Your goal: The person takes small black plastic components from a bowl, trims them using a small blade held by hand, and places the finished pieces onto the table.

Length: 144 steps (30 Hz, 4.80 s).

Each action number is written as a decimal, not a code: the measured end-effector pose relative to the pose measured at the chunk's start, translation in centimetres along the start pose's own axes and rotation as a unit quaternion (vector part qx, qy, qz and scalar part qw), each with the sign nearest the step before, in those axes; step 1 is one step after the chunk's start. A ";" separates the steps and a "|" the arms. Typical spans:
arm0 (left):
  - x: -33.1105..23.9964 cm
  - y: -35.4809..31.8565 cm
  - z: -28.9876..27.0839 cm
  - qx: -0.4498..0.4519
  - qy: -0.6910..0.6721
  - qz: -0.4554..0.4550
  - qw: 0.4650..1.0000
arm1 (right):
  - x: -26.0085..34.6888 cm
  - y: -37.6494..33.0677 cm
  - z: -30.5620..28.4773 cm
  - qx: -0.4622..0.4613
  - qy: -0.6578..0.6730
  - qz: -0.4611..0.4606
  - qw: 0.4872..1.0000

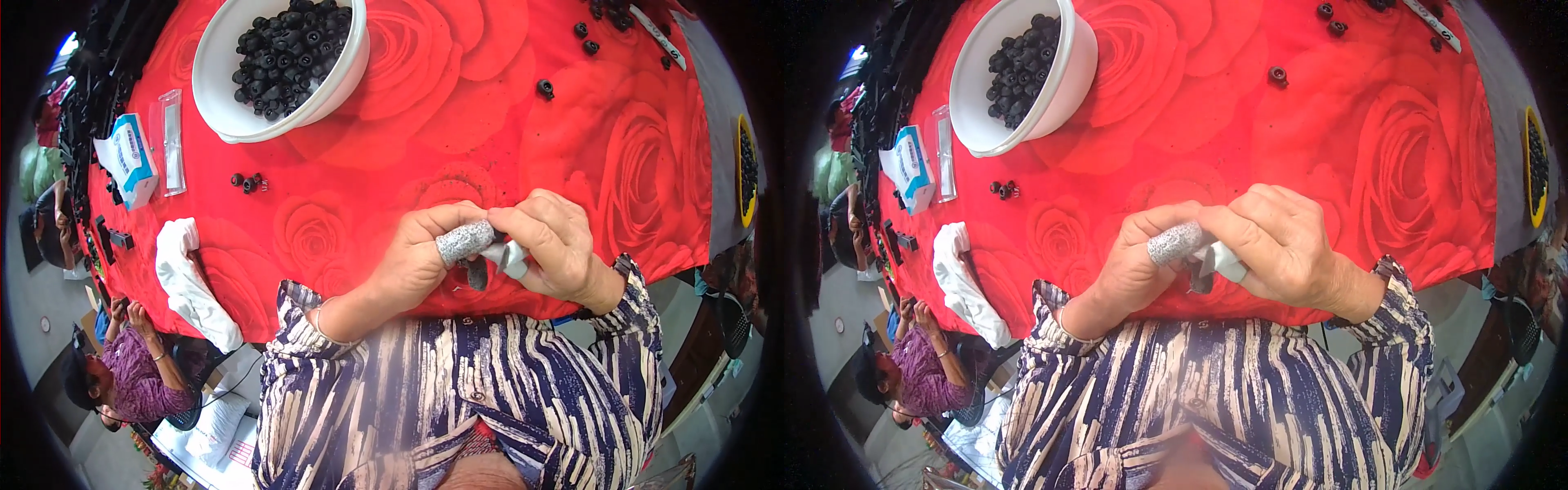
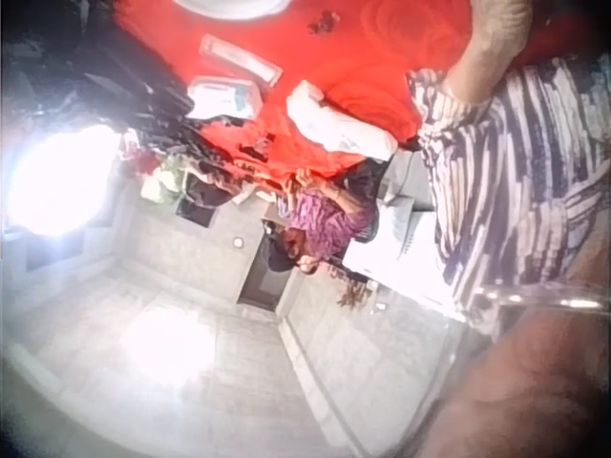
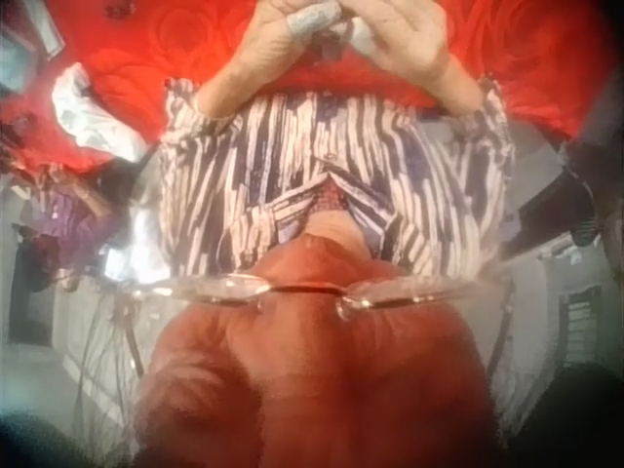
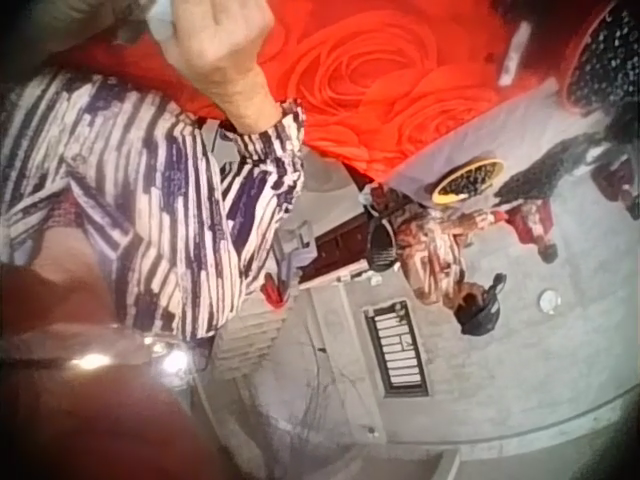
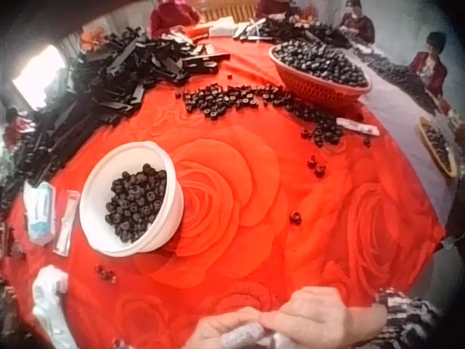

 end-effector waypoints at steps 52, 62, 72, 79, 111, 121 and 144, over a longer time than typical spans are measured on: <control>-9.4 9.0 6.6 -0.051 0.547 0.323 0.771 | -2.4 -0.6 -3.5 -0.127 -0.044 -0.011 0.991; -4.4 2.3 0.1 0.000 0.072 0.049 0.996 | -2.1 0.0 -2.4 -0.079 0.011 0.016 0.997; -3.2 2.8 -0.9 0.053 -0.018 0.032 0.998 | -2.5 0.8 -1.8 -0.027 0.022 0.127 0.991; -2.5 2.9 -1.4 0.041 -0.047 0.025 0.998 | -2.4 2.0 0.3 -0.007 0.021 0.082 0.996; -1.0 0.9 -0.3 0.027 0.073 -0.030 0.997 | -0.7 1.1 -0.4 -0.011 0.030 -0.019 0.999; -2.7 0.7 -0.4 0.001 0.145 0.061 0.988 | -3.3 1.5 -0.6 0.051 0.104 0.154 0.981; -2.0 0.8 -0.4 0.014 0.113 0.031 0.993 | -3.8 0.7 0.4 0.086 0.053 0.175 0.979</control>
Point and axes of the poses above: each hand's wrist, its own y-axis towards the middle knuckle, its own z-axis out of the palm, x = y × z, the point moved 9 cm from there along y, towards the middle knuckle, and after that the axes turned 7 degrees about -x, right-handed, at the moved point
